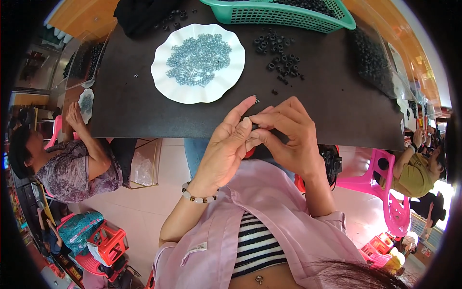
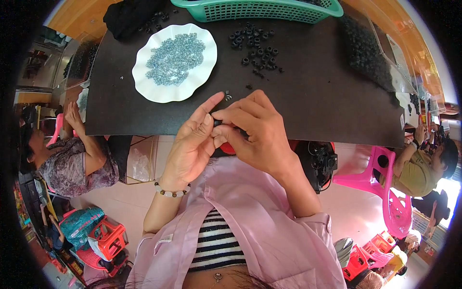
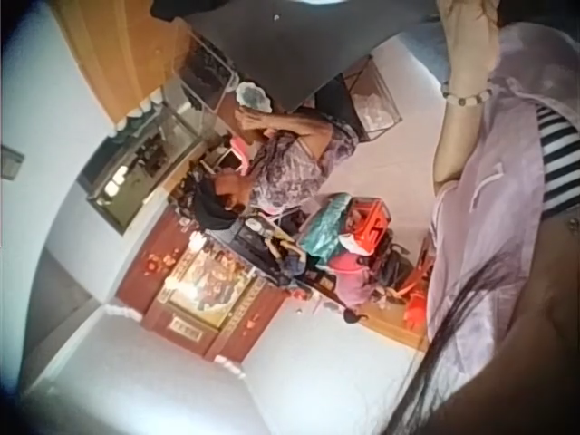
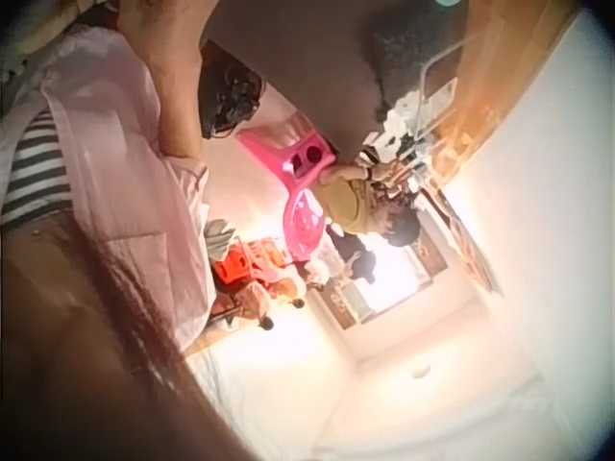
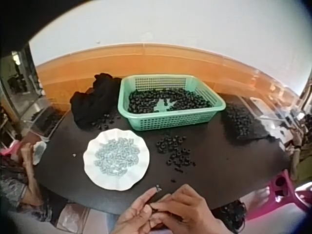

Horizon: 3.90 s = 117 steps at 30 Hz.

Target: Assembling small plastic components by inserting blue beads into black circular frames.

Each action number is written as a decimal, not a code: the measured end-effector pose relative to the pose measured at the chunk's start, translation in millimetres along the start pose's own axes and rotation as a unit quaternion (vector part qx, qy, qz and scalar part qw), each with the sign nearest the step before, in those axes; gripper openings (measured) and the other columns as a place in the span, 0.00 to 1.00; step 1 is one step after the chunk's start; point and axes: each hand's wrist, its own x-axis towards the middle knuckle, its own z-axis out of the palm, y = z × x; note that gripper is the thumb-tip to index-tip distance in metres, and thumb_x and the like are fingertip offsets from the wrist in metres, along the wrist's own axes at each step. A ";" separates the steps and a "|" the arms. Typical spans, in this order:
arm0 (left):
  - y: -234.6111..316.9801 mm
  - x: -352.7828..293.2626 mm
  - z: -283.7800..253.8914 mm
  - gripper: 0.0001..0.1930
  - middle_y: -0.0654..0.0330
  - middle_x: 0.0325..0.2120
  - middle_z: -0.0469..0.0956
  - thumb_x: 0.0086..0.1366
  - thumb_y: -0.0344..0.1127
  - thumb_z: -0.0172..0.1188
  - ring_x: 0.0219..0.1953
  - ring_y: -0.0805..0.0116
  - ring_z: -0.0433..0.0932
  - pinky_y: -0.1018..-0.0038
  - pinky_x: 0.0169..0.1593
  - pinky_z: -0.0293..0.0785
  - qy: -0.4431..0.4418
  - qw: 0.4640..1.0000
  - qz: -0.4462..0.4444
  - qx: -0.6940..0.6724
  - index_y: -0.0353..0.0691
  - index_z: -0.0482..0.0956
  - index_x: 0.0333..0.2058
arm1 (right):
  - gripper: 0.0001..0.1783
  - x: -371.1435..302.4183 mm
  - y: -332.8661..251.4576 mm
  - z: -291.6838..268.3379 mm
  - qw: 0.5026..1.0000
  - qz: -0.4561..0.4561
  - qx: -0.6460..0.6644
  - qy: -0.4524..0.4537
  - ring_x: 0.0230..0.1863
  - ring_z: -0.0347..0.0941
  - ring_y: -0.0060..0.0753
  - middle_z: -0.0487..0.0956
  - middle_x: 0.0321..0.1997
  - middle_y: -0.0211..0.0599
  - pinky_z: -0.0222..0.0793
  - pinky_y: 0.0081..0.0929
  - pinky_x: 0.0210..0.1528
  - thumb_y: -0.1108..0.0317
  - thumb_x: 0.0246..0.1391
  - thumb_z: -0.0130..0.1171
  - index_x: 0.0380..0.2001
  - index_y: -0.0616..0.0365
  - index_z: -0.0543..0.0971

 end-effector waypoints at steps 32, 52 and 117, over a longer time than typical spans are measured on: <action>-11.6 4.2 -20.6 0.12 0.67 0.28 0.78 0.64 0.38 0.59 0.27 0.82 0.73 0.84 0.37 0.74 0.066 0.998 0.004 0.023 0.36 0.79 0.40 | 0.17 -4.3 11.2 -1.5 0.992 0.044 0.121 0.013 0.30 0.69 0.27 0.81 0.27 0.28 0.65 0.23 0.39 0.78 0.39 0.65 0.37 0.56 0.83; -7.3 5.8 -17.3 0.13 0.69 0.24 0.75 0.64 0.41 0.59 0.27 0.83 0.70 0.86 0.30 0.66 0.050 0.998 0.004 0.048 0.37 0.78 0.38 | 0.24 -2.3 8.1 4.0 0.832 0.246 0.493 0.060 0.37 0.76 0.17 0.83 0.36 0.39 0.70 0.14 0.43 0.77 0.47 0.65 0.51 0.64 0.75; -12.4 4.6 -36.1 0.14 0.65 0.36 0.78 0.66 0.37 0.54 0.32 0.80 0.75 0.81 0.38 0.72 -0.043 0.998 0.043 0.017 0.36 0.76 0.48 | 0.19 13.1 -3.4 0.7 0.998 -0.036 0.051 -0.021 0.38 0.66 0.33 0.81 0.40 0.28 0.64 0.26 0.42 0.75 0.33 0.67 0.36 0.52 0.83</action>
